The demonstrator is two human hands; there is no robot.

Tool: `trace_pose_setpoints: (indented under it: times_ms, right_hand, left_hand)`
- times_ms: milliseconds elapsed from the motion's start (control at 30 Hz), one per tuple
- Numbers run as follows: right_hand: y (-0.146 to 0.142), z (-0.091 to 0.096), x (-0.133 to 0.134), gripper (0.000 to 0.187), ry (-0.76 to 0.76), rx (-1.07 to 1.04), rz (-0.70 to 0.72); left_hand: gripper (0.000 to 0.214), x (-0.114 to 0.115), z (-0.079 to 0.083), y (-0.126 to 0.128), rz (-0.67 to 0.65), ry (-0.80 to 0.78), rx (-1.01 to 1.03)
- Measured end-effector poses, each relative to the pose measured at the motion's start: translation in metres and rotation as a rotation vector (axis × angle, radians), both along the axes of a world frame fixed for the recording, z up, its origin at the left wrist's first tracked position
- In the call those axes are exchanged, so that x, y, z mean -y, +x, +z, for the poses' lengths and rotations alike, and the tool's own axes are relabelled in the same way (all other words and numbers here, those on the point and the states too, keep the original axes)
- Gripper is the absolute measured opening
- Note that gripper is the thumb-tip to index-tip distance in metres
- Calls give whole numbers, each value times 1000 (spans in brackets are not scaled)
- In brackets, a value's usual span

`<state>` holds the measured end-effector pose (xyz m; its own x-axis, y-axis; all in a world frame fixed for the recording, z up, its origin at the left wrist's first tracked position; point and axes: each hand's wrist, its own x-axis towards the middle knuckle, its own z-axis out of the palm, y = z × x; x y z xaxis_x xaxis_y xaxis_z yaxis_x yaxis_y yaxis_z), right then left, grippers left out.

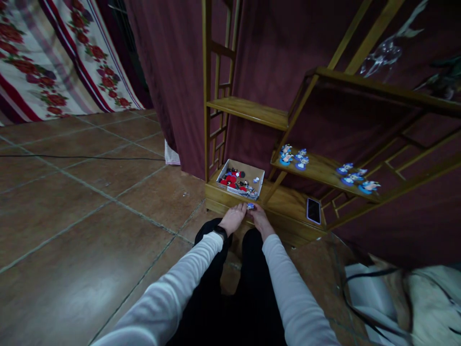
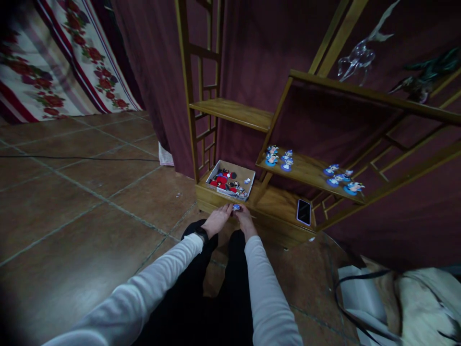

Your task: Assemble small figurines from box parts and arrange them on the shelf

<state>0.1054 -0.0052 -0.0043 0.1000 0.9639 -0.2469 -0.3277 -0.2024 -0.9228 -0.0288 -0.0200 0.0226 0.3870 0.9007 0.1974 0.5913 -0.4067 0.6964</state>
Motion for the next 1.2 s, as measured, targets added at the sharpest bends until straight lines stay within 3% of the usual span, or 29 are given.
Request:
trace_pose_setpoints:
  times_ms: [200, 333, 433, 967, 1200]
  right_hand:
    - [-3, 9, 4, 34, -9, -38, 58]
    - [-4, 15, 5, 24, 10, -60, 113]
    - [-4, 15, 5, 20, 9, -80, 112]
    - [-3, 2, -2, 19, -22, -85, 87]
    - [-5, 5, -1, 18, 1, -114, 126]
  left_hand:
    - [29, -18, -10, -1, 94, -268, 489]
    - [15, -30, -13, 0, 74, -560, 719]
    - [14, -31, -12, -1, 118, -678, 858]
    - [19, -38, -27, -3, 258, -729, 889]
    - [19, -40, -25, -6, 226, -779, 957]
